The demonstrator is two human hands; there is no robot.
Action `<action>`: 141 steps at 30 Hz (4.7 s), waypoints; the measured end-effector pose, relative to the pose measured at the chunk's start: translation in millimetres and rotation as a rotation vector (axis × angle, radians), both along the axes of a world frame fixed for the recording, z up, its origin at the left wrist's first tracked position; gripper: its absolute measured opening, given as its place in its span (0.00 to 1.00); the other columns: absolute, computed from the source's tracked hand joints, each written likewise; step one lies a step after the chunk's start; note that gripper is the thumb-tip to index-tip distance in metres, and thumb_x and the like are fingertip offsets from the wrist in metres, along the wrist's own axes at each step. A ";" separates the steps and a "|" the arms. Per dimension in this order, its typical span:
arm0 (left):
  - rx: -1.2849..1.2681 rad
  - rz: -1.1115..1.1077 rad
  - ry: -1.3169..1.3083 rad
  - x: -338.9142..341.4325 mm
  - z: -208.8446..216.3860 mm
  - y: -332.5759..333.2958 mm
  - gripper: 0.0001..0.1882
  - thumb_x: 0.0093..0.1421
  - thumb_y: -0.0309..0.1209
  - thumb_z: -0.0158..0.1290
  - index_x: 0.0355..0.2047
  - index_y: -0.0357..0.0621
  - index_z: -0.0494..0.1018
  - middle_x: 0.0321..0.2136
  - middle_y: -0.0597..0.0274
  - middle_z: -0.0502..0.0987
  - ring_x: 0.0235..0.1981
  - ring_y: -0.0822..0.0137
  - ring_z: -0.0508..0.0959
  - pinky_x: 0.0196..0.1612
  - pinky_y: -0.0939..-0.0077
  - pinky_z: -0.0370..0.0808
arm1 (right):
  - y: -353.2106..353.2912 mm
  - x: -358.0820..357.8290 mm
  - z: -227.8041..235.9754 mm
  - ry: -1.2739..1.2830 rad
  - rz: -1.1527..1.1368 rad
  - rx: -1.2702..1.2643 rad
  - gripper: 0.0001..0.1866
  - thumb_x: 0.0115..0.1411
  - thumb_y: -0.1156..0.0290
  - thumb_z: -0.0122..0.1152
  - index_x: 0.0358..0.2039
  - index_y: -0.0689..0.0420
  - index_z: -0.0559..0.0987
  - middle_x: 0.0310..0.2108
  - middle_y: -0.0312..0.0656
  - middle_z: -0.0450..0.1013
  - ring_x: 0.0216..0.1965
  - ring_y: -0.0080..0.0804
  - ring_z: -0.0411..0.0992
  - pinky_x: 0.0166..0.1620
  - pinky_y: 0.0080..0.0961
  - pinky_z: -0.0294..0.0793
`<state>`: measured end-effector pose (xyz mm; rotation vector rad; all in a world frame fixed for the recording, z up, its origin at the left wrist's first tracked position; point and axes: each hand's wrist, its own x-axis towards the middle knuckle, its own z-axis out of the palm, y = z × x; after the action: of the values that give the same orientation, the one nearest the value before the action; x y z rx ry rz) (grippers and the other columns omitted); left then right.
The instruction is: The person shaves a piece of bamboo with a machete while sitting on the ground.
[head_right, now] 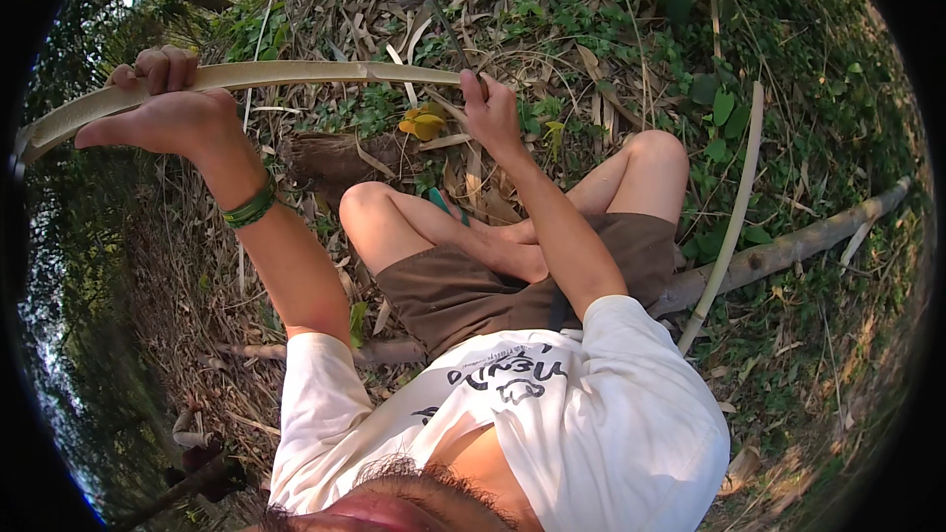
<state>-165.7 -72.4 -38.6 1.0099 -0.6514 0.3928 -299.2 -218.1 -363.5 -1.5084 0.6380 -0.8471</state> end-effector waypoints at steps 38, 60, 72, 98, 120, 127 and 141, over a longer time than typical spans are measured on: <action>0.011 -0.137 0.059 66.2 14.3 -9.0 0.47 0.55 0.79 0.15 0.27 0.44 0.59 0.13 0.65 0.57 0.16 0.72 0.49 0.21 0.79 0.50 | -13.9 14.6 -35.1 -0.053 -0.025 -0.138 0.34 0.69 0.38 0.44 0.22 0.58 0.72 0.15 0.37 0.68 0.16 0.24 0.67 0.22 0.29 0.65; -0.166 0.091 0.095 12.3 25.2 -76.1 0.33 0.65 0.69 0.37 0.23 0.53 0.60 0.11 0.78 0.54 0.10 0.82 0.55 0.10 0.87 0.48 | -33.0 -17.7 -133.2 0.965 0.060 0.339 0.36 0.66 0.36 0.49 0.20 0.59 0.73 0.17 0.42 0.69 0.18 0.33 0.68 0.24 0.38 0.68; -0.055 0.222 0.043 3.8 26.0 -64.9 0.34 0.63 0.72 0.36 0.21 0.55 0.59 0.11 0.80 0.54 0.09 0.83 0.54 0.10 0.86 0.47 | -10.4 15.2 57.4 -0.095 0.134 0.127 0.33 0.68 0.38 0.48 0.21 0.57 0.69 0.12 0.32 0.62 0.13 0.19 0.62 0.18 0.22 0.59; -0.070 0.158 0.158 -2.5 25.9 -78.8 0.33 0.66 0.69 0.37 0.25 0.52 0.61 0.12 0.80 0.55 0.10 0.83 0.55 0.10 0.87 0.51 | -46.8 -20.9 -178.0 0.740 0.090 0.790 0.31 0.70 0.40 0.45 0.27 0.59 0.70 0.19 0.37 0.63 0.18 0.28 0.63 0.23 0.33 0.64; -0.102 0.092 0.130 23.9 24.4 -57.8 0.32 0.69 0.66 0.33 0.20 0.55 0.56 0.13 0.80 0.53 0.11 0.82 0.53 0.13 0.85 0.48 | 25.9 -19.0 8.0 0.174 0.129 0.361 0.21 0.54 0.57 0.74 0.23 0.56 0.72 0.14 0.32 0.68 0.13 0.20 0.63 0.20 0.22 0.63; 0.135 0.057 -0.100 -31.3 17.4 -102.3 0.31 0.74 0.58 0.33 0.30 0.44 0.68 0.20 0.72 0.59 0.21 0.75 0.62 0.26 0.76 0.61 | 3.6 38.7 145.6 -0.275 0.149 0.186 0.18 0.52 0.67 0.77 0.23 0.58 0.72 0.21 0.34 0.73 0.14 0.17 0.63 0.16 0.22 0.60; 0.292 -0.439 0.710 -55.6 -156.8 -23.9 0.37 0.68 0.61 0.44 0.54 0.33 0.68 0.43 0.53 0.78 0.47 0.64 0.77 0.52 0.66 0.71 | -73.6 -22.0 271.1 -0.976 -0.010 0.191 0.11 0.62 0.73 0.66 0.40 0.60 0.72 0.40 0.49 0.79 0.43 0.38 0.79 0.45 0.35 0.85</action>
<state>-221.4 -96.4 -195.4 1.1536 -0.2660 -0.4504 -321.2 -291.7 -92.4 -0.7628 -0.0088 -1.3377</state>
